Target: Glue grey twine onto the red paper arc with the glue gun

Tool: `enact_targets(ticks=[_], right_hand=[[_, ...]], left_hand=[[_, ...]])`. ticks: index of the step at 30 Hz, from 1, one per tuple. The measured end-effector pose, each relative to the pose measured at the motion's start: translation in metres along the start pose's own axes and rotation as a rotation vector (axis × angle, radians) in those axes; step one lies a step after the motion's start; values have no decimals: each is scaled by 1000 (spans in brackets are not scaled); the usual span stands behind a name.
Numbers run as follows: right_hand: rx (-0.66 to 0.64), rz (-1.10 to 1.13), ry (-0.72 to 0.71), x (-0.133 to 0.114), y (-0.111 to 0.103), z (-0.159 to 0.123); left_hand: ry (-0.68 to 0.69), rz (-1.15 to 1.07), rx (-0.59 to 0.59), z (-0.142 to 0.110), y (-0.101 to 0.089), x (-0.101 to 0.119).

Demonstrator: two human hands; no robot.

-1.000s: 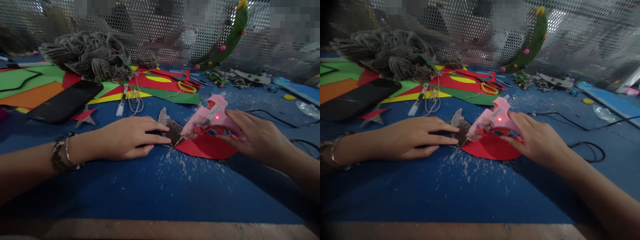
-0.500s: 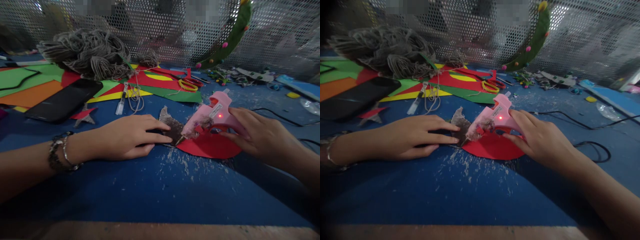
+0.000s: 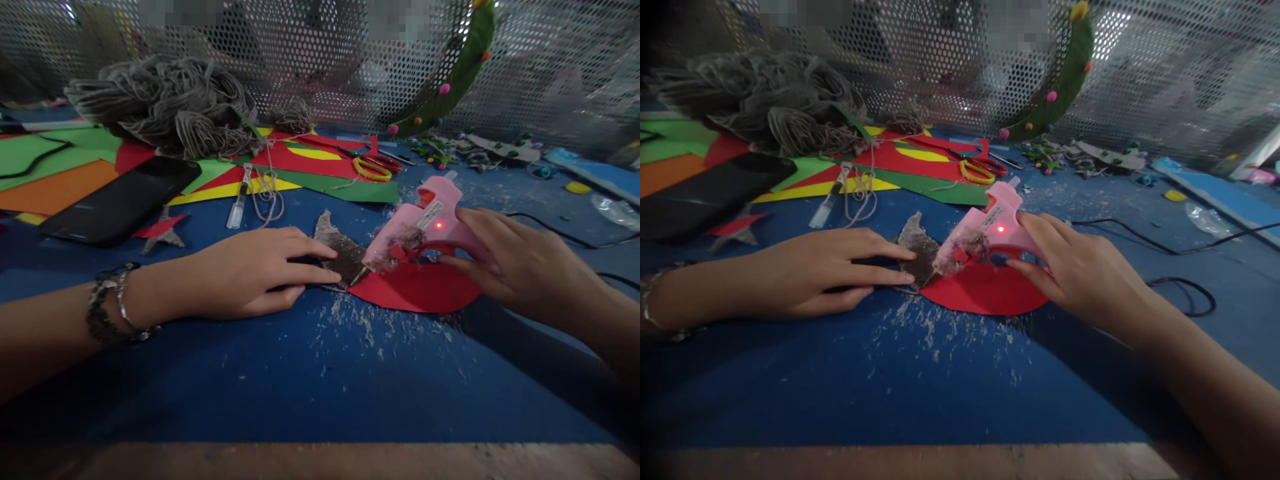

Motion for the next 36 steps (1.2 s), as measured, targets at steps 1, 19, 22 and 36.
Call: enact_targets(ticks=[1, 19, 22, 36], right_hand=[[1, 3, 0, -1, 0, 0], [9, 3, -3, 0, 1, -1], [-10, 4, 15, 3, 2, -3], [-45, 75, 89, 11, 3, -7]], left_hand=[[0, 0, 1, 0, 0, 0], [-12, 1, -13, 0, 1, 0], [-13, -2, -15, -1, 2, 1], [-33, -16, -46, -1, 1, -1]])
Point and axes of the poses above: each hand's wrist, its own z-axis towards the middle knuckle, its own y-axis out of the palm, x = y × z, the point moved 4 cm from there along z, towards the middle knuckle, and after that the axes turned 4 degrees about -y, right-handed, at the moved point
